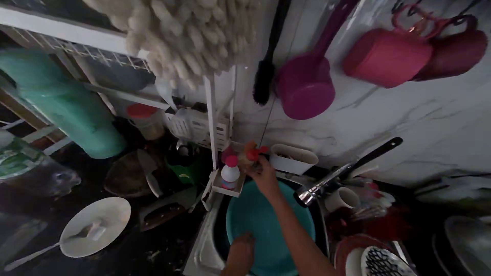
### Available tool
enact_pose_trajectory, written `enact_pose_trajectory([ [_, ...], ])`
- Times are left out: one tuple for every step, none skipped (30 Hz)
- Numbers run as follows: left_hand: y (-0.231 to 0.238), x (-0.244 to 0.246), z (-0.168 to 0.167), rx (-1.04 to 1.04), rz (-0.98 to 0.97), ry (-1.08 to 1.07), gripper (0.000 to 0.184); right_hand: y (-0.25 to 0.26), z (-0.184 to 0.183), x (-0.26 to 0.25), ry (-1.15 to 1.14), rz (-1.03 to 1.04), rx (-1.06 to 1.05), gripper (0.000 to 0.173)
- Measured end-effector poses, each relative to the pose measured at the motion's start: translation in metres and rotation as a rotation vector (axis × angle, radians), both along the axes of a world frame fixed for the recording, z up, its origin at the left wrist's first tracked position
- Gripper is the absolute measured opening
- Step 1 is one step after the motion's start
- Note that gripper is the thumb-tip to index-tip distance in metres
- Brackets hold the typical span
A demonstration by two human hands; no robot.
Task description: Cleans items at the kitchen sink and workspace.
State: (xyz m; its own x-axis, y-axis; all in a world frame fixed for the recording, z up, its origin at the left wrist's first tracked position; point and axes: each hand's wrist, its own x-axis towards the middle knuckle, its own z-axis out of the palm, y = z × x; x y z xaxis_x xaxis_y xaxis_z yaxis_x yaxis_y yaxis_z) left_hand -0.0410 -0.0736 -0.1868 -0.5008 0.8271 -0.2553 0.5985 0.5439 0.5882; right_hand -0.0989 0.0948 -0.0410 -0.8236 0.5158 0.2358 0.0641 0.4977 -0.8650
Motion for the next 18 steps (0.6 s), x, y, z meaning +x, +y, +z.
enact_pose_trajectory([
  [0.0,0.0,-0.001,-0.014,-0.004,-0.001,0.033,-0.003,0.007,0.013,0.089,-0.027,-0.03,0.048],
  [0.0,0.0,-0.001,-0.02,-0.009,-0.005,0.033,-0.005,0.014,0.028,0.153,-0.043,-0.066,0.051],
  [-0.001,0.0,0.0,-0.032,-0.016,-0.024,0.034,-0.006,0.022,0.043,0.194,-0.051,-0.113,0.054],
  [-0.001,0.0,0.002,-0.038,-0.023,-0.048,0.035,-0.007,0.029,0.059,0.209,-0.048,-0.172,0.055],
  [-0.002,-0.001,0.001,-0.014,-0.025,-0.061,0.035,-0.007,0.033,0.073,0.189,-0.044,-0.243,0.054],
  [-0.005,-0.001,-0.001,0.051,-0.015,-0.064,0.034,-0.009,0.034,0.087,0.134,-0.04,-0.336,0.054],
  [-0.009,-0.002,-0.003,0.141,0.006,-0.076,0.032,-0.011,0.031,0.1,0.052,-0.026,-0.448,0.055],
  [-0.013,-0.002,-0.005,0.242,0.039,-0.1,0.03,-0.013,0.023,0.112,-0.055,-0.009,-0.552,0.054],
  [-0.017,-0.003,-0.006,0.318,0.075,-0.128,0.028,-0.013,0.012,0.123,-0.187,0.029,-0.624,0.053],
  [-0.02,-0.004,-0.004,0.356,0.102,-0.148,0.028,-0.01,0.001,0.133,-0.341,0.085,-0.642,0.053],
  [-0.024,-0.004,-0.002,0.364,0.122,-0.146,0.028,-0.005,-0.011,0.142,-0.509,0.149,-0.602,0.054],
  [-0.028,-0.004,-0.004,0.392,0.139,-0.11,0.027,0.002,-0.022,0.148,-0.675,0.191,-0.52,0.056],
  [-0.032,-0.003,-0.007,0.423,0.147,-0.066,0.026,0.009,-0.035,0.151,-0.829,0.199,-0.403,0.058],
  [-0.035,-0.003,-0.01,0.434,0.141,-0.04,0.025,0.016,-0.045,0.151,-0.969,0.193,-0.253,0.06],
  [-0.038,-0.003,-0.011,0.424,0.124,-0.032,0.026,0.019,-0.049,0.149,-1.096,0.191,-0.082,0.058],
  [-0.04,-0.004,-0.011,0.406,0.099,-0.04,0.026,0.018,-0.048,0.145,-1.208,0.198,0.081,0.055],
  [-0.042,-0.004,-0.011,0.395,0.069,-0.044,0.026,0.015,-0.045,0.14,-1.295,0.206,0.211,0.051],
  [-0.043,-0.005,-0.013,0.39,0.046,-0.041,0.027,0.011,-0.043,0.134,-1.354,0.216,0.3,0.048],
])
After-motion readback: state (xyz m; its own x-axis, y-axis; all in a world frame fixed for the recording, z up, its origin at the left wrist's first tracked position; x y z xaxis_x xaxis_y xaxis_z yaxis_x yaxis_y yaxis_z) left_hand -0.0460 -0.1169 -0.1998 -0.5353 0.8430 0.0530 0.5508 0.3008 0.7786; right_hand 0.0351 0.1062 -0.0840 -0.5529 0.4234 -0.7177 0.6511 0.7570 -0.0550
